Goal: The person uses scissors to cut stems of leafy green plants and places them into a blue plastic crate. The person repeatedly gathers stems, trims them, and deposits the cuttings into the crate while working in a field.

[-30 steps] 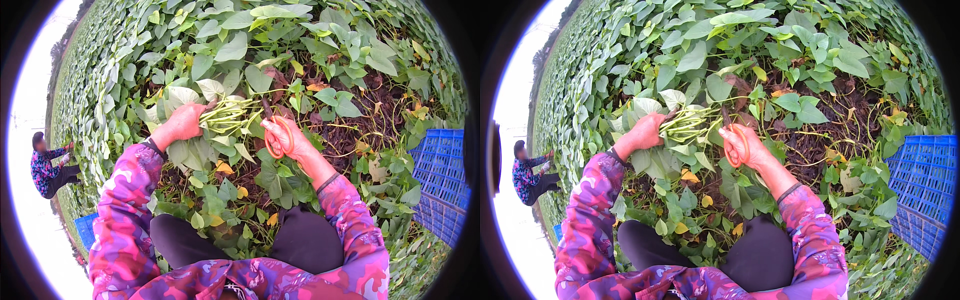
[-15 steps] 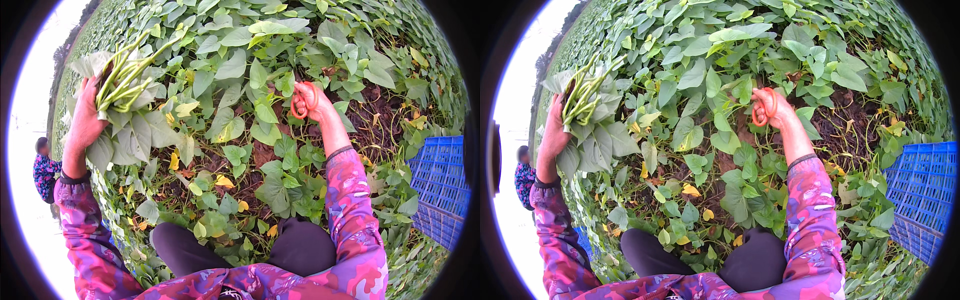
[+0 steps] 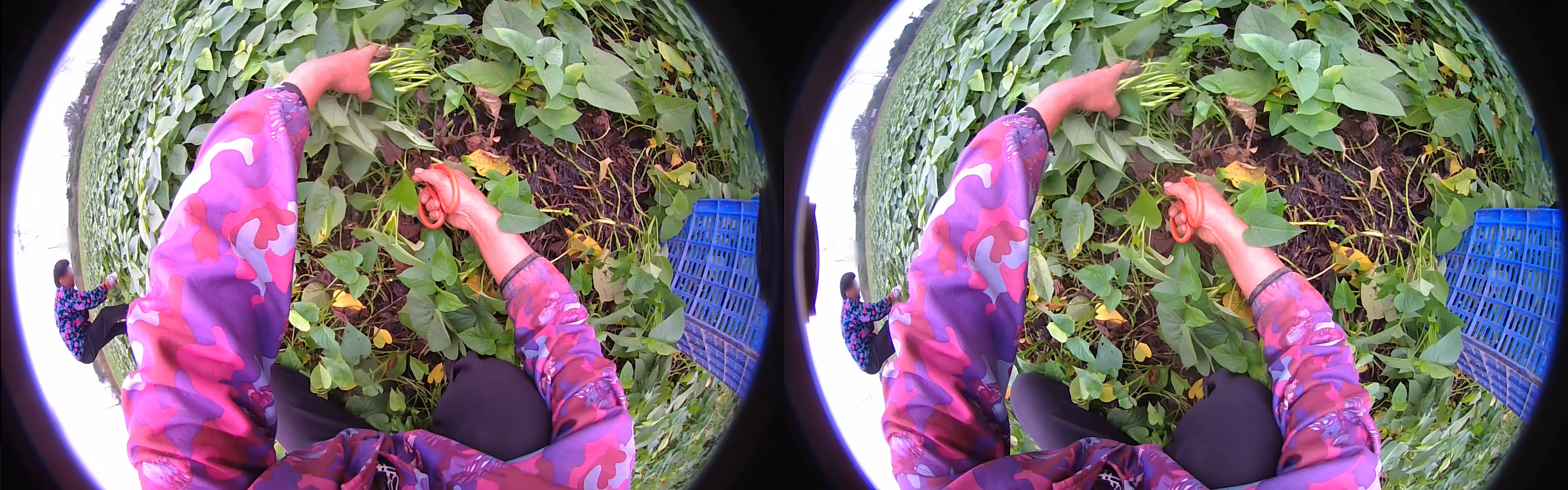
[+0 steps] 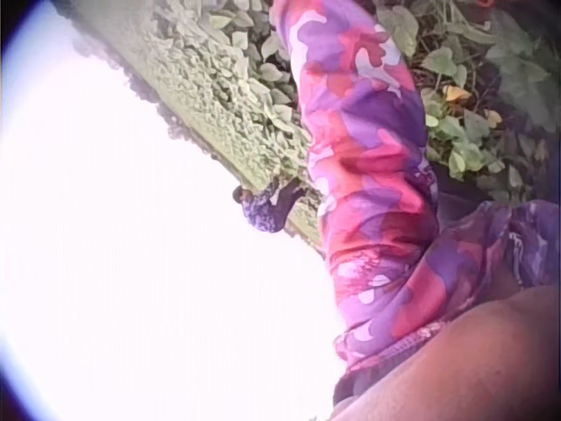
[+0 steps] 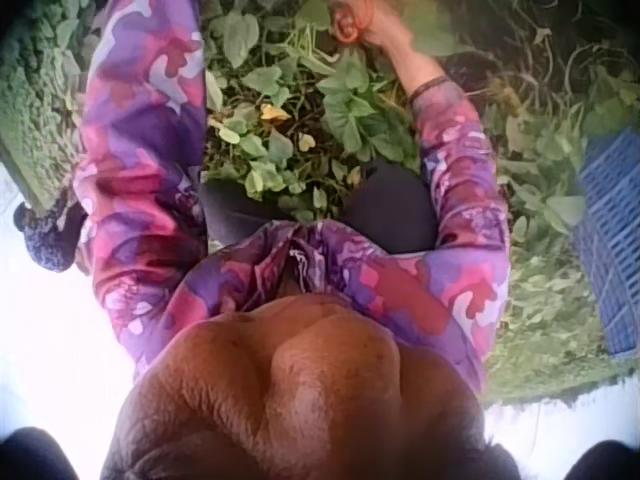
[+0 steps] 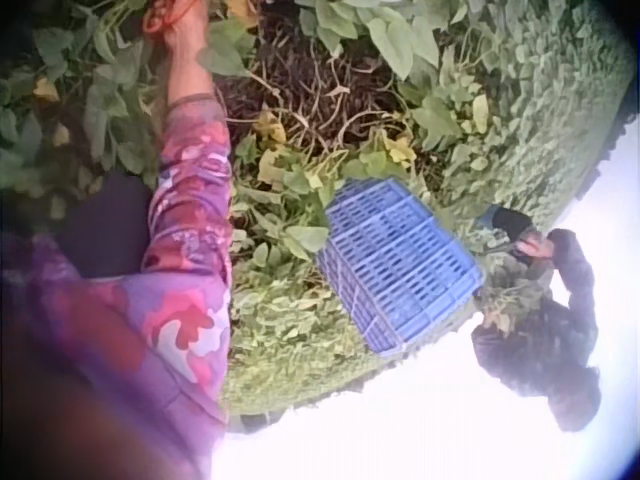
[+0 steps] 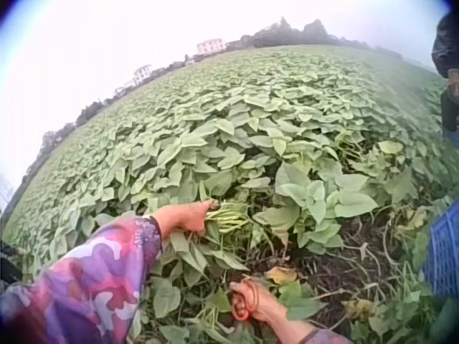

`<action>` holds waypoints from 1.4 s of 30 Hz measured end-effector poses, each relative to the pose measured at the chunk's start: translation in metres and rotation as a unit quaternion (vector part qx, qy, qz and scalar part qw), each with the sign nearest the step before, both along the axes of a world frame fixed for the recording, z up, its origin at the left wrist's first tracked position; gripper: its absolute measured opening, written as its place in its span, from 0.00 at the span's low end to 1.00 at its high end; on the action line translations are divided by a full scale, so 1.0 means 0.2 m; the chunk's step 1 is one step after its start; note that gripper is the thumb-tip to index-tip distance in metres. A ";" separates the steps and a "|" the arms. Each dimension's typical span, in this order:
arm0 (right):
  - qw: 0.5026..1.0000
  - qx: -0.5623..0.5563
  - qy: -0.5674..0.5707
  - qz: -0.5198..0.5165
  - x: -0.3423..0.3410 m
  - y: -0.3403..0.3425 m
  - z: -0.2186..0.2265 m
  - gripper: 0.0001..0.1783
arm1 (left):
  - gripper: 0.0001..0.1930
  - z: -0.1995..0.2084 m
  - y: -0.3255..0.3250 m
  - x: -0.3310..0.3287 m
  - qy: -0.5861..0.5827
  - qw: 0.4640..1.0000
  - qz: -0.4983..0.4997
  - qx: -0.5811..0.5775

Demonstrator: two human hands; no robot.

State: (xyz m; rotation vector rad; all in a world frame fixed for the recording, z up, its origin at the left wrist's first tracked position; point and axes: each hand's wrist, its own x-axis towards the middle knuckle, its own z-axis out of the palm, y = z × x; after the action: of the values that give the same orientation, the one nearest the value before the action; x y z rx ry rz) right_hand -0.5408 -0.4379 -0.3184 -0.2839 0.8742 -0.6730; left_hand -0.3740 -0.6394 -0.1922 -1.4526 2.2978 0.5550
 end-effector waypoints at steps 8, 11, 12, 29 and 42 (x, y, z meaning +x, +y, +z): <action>0.992 -0.104 -0.002 -0.070 0.06 0.10 0.21 0.18 | 0.29 0.15 0.18 0.44 0.048 0.998 0.038 0.029; 0.978 -0.157 -0.134 0.008 0.08 0.18 0.31 0.22 | 0.30 0.33 0.37 0.57 0.068 0.996 0.058 -0.007; 0.971 -0.129 -0.196 0.040 0.10 0.20 0.33 0.22 | 0.31 0.39 0.45 0.61 0.061 0.995 0.076 -0.039; 0.967 -0.036 -0.241 0.076 0.41 0.24 0.49 0.31 | 0.40 0.59 1.34 0.80 0.151 0.951 0.199 -0.184; 0.945 -0.323 -0.014 0.039 0.47 0.47 0.63 0.11 | 0.35 0.53 1.92 0.86 0.292 0.845 0.365 -0.260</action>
State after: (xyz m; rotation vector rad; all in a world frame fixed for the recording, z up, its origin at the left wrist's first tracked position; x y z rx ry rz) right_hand -0.4461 -0.3439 -0.1928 -0.8911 0.5871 -0.8758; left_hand -0.2012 -0.2564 -0.0869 -2.8124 2.3549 0.6675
